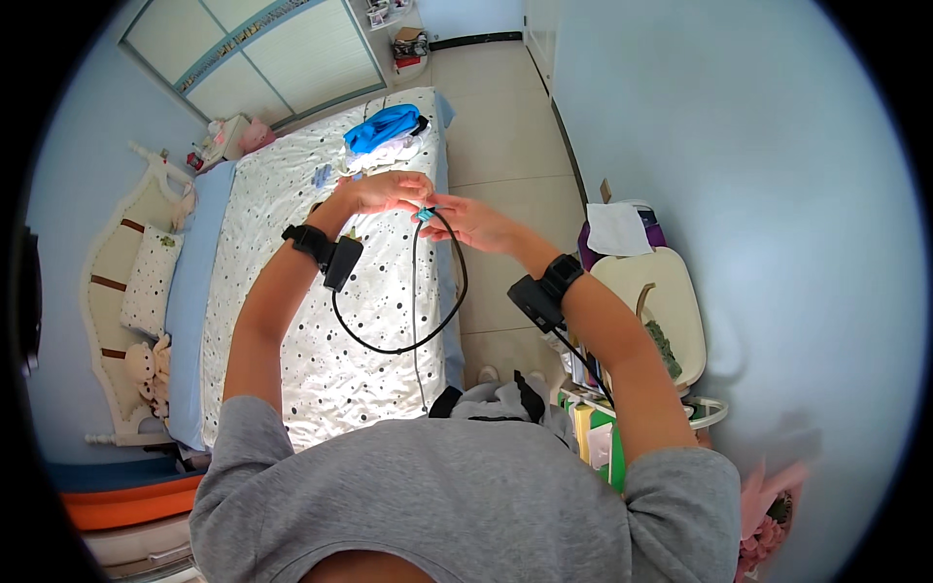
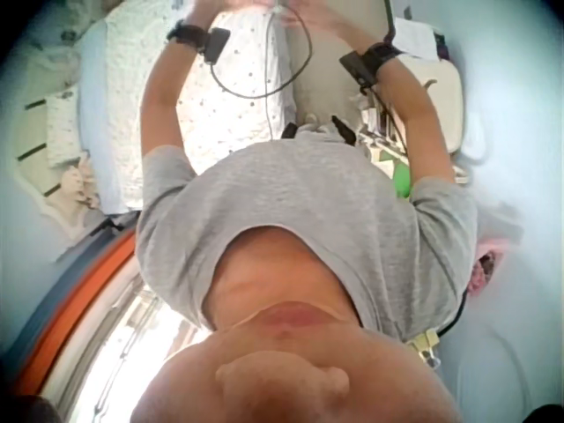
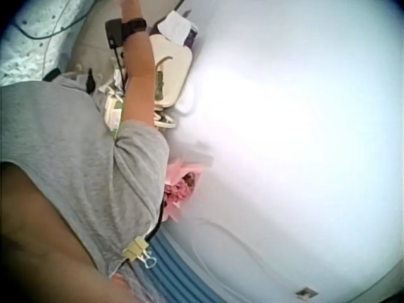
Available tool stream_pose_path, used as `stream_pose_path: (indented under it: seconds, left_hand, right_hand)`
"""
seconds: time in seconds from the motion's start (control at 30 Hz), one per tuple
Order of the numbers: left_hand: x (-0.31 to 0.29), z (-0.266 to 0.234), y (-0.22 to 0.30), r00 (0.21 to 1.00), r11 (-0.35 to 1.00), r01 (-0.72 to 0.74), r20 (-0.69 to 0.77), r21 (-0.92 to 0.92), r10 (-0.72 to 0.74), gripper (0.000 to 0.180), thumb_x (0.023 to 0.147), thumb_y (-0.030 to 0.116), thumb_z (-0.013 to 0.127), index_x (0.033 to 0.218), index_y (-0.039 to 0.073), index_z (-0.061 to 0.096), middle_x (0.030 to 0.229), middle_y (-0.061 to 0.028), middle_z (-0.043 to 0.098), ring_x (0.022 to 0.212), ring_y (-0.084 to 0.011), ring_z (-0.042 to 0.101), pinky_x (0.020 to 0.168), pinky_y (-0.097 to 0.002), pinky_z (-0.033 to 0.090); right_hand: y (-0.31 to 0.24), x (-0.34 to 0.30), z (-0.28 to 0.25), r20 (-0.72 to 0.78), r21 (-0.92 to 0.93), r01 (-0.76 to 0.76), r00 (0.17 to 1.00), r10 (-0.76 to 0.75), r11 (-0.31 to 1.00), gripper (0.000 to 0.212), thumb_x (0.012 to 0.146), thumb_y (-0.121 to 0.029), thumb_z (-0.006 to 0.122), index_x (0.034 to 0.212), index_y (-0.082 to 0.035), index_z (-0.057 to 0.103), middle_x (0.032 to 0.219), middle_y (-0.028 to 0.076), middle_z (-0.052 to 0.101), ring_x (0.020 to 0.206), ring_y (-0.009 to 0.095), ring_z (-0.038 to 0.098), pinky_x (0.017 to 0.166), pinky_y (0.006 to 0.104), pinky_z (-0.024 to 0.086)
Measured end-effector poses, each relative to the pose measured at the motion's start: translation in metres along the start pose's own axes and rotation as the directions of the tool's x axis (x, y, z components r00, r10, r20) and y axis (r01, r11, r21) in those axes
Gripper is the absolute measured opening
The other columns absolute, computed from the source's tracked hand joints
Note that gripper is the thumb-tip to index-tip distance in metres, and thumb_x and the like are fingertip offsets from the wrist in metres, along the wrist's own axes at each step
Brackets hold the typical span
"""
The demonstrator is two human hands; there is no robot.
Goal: The person wipes a red box, a brown box, and a white storage case with a green cloth before cleaning the surface of a sliding closet door by hand with the same cloth.
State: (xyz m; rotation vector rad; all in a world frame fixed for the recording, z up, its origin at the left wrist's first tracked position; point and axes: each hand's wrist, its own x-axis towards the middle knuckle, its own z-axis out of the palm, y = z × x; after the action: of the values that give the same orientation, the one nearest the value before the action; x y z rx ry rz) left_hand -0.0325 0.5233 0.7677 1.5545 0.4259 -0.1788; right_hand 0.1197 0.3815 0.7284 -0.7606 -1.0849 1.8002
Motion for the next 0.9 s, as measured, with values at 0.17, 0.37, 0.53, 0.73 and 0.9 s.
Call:
stream_pose_path:
  seconds: [0.17, 0.37, 0.53, 0.73, 0.9]
  left_hand:
    - [-0.011, 0.002, -0.015, 1.0, 0.988, -0.002, 0.003, -0.152, 0.002, 0.02, 0.084, 0.028, 0.054, 0.092, 0.01, 0.05, 0.091, -0.0003, 0.051, 0.093, -0.0114, 0.048, 0.085, -0.0321, 0.038]
    - [-0.02, 0.007, -0.032, 0.99, 0.914, -0.113, 0.039, -0.389, 0.139, 0.022, 0.079, 0.031, 0.061, 0.08, 0.014, 0.047, 0.096, 0.0019, 0.048, 0.098, -0.012, 0.045, 0.081, -0.0309, 0.036]
    - [-0.024, 0.014, -0.035, 0.986, 0.906, -0.114, 0.064, -0.408, 0.152, 0.02, 0.08, 0.029, 0.06, 0.085, 0.013, 0.048, 0.092, 0.0015, 0.048, 0.091, -0.0117, 0.046, 0.075, -0.0295, 0.037]
    - [-0.033, 0.025, -0.046, 0.986, 0.886, -0.116, 0.054, -0.448, 0.156, 0.019, 0.081, 0.028, 0.058, 0.089, 0.012, 0.051, 0.086, 0.0014, 0.049, 0.086, -0.01, 0.047, 0.076, -0.0286, 0.038]
    - [-0.039, 0.049, -0.044, 0.989, 0.949, -0.122, -0.112, -0.29, 0.093, 0.023, 0.083, 0.029, 0.055, 0.094, 0.009, 0.052, 0.092, -0.0004, 0.053, 0.079, -0.0087, 0.048, 0.071, -0.0234, 0.039]
  right_hand:
    - [0.006, 0.005, 0.015, -0.033, -0.028, 0.142, 0.989, -0.143, 0.989, 0.055, 0.081, -0.011, 0.057, 0.128, -0.002, 0.03, 0.111, 0.006, 0.05, 0.104, 0.017, 0.05, 0.09, 0.0276, 0.039]
    - [-0.002, 0.004, 0.022, -0.044, -0.107, 0.095, 0.994, -0.1, 0.99, 0.055, 0.08, -0.016, 0.06, 0.126, 0.0, 0.033, 0.116, 0.007, 0.046, 0.106, 0.016, 0.048, 0.092, 0.0289, 0.04]
    - [0.0, 0.004, 0.021, 0.082, -0.039, 0.062, 0.995, -0.059, 0.997, 0.058, 0.08, -0.013, 0.059, 0.129, -0.003, 0.029, 0.121, 0.007, 0.044, 0.105, 0.016, 0.049, 0.093, 0.0293, 0.038]
    - [0.006, 0.004, 0.018, 0.173, 0.048, -0.013, 0.985, 0.004, 0.999, 0.058, 0.081, -0.017, 0.058, 0.129, -0.002, 0.029, 0.119, 0.008, 0.045, 0.103, 0.017, 0.05, 0.093, 0.0312, 0.039]
    - [0.024, 0.006, 0.013, 0.071, 0.062, -0.086, 0.994, 0.081, 0.994, 0.05, 0.082, -0.018, 0.056, 0.124, 0.0, 0.034, 0.117, 0.01, 0.046, 0.102, 0.018, 0.051, 0.093, 0.0317, 0.039]
